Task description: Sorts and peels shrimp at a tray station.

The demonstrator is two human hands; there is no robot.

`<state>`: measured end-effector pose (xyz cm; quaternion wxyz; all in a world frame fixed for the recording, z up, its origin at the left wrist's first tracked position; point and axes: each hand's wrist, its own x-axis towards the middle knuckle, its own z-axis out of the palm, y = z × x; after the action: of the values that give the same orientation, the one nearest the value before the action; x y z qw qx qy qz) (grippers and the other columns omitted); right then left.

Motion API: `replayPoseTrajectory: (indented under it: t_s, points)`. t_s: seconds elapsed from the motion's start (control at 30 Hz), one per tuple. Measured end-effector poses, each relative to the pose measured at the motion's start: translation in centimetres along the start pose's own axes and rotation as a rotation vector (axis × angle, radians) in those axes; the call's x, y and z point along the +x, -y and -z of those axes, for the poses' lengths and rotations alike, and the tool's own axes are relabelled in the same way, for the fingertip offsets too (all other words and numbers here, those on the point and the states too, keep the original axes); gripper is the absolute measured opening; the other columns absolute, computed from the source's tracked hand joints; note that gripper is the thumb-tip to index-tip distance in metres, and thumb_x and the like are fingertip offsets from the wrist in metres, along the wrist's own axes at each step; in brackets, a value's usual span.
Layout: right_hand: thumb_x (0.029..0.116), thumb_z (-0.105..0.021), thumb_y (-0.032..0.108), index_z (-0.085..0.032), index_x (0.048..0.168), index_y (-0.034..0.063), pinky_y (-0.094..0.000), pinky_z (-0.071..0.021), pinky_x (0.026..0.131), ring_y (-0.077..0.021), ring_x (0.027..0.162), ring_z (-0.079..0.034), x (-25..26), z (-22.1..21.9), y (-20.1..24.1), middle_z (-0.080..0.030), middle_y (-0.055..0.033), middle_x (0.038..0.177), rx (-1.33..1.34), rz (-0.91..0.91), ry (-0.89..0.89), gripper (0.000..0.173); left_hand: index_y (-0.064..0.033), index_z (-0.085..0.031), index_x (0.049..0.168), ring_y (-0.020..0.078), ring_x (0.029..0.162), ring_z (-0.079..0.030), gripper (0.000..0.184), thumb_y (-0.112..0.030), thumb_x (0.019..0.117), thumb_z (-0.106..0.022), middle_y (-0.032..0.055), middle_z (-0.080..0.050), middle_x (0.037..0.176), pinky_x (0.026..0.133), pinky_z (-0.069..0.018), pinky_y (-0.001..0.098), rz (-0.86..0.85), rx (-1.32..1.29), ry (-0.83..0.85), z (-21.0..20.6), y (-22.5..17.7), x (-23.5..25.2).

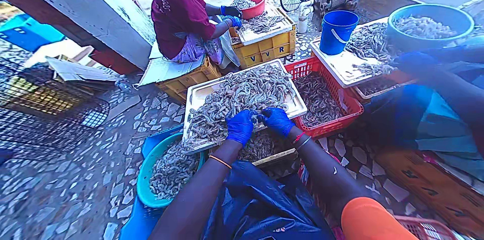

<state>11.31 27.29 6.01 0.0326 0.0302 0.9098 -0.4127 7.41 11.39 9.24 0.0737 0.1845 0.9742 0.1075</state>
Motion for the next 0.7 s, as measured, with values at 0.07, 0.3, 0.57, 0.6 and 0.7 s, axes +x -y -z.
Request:
replayPoseTrajectory:
  t_s: [0.07,0.3,0.57,0.6,0.7]
  points:
    - [0.1041,-0.055,0.037,-0.076,0.104,0.0113,-0.0511,-0.0486,0.097,-0.0254,0.098,-0.068,-0.2,-0.1,0.2,-0.074,-0.0093,0.097,-0.001,0.064,-0.029,0.033,-0.0124,-0.068,0.128,0.0396,0.123,-0.062,0.034,-0.022,0.1102,-0.041,0.0194,-0.068,0.126,0.107,-0.0404,0.0655,0.157,-0.215,-0.004,0.2,1.1,0.5]
    - [0.1035,-0.057,0.039,-0.077,0.107,0.0126,-0.0486,-0.0509,0.095,-0.0215,0.096,-0.069,0.5,-0.9,0.2,-0.075,-0.0072,0.098,0.093,0.053,-0.034,0.033,-0.017,-0.054,0.149,0.0323,0.141,-0.048,0.044,-0.031,0.108,-0.049,0.0159,-0.055,0.148,0.118,-0.036,0.0531,-0.119,-0.439,0.118,-1.8,5.6,0.4]
    - [0.1062,-0.055,0.036,-0.074,0.109,0.0099,-0.0392,-0.0521,0.088,-0.0137,0.089,-0.066,0.6,-2.3,0.3,-0.073,-0.004,0.096,0.244,-0.015,-0.029,0.033,-0.0013,-0.064,0.132,0.041,0.134,-0.053,0.043,-0.032,0.1112,-0.041,0.0257,-0.058,0.138,0.112,-0.0385,0.0602,0.092,-0.316,0.13,-2.5,6.7,0.6]
    - [0.1048,-0.051,0.049,-0.072,0.123,0.0178,-0.0503,-0.0426,0.107,-0.0191,0.113,-0.065,0.8,-2.2,0.2,-0.072,-0.0045,0.118,0.017,-0.045,0.072,0.042,0.0001,-0.063,0.133,0.0371,0.135,-0.052,0.041,-0.027,0.1118,-0.04,0.0247,-0.058,0.139,0.115,-0.0374,0.0541,0.056,-0.465,0.11,-2.8,7.4,0.4]
    - [0.1053,-0.045,0.054,-0.061,0.143,0.0255,-0.0674,-0.0218,0.117,-0.0301,0.14,-0.049,1.2,-4.7,0.8,-0.06,-0.0079,0.144,-0.217,-0.008,0.194,0.05,0.0051,-0.053,0.14,0.0223,0.137,-0.05,0.04,-0.017,0.1126,-0.036,0.0221,-0.055,0.144,0.117,-0.0368,0.0353,-0.003,-0.91,0.109,-3.3,6.7,-1.0]
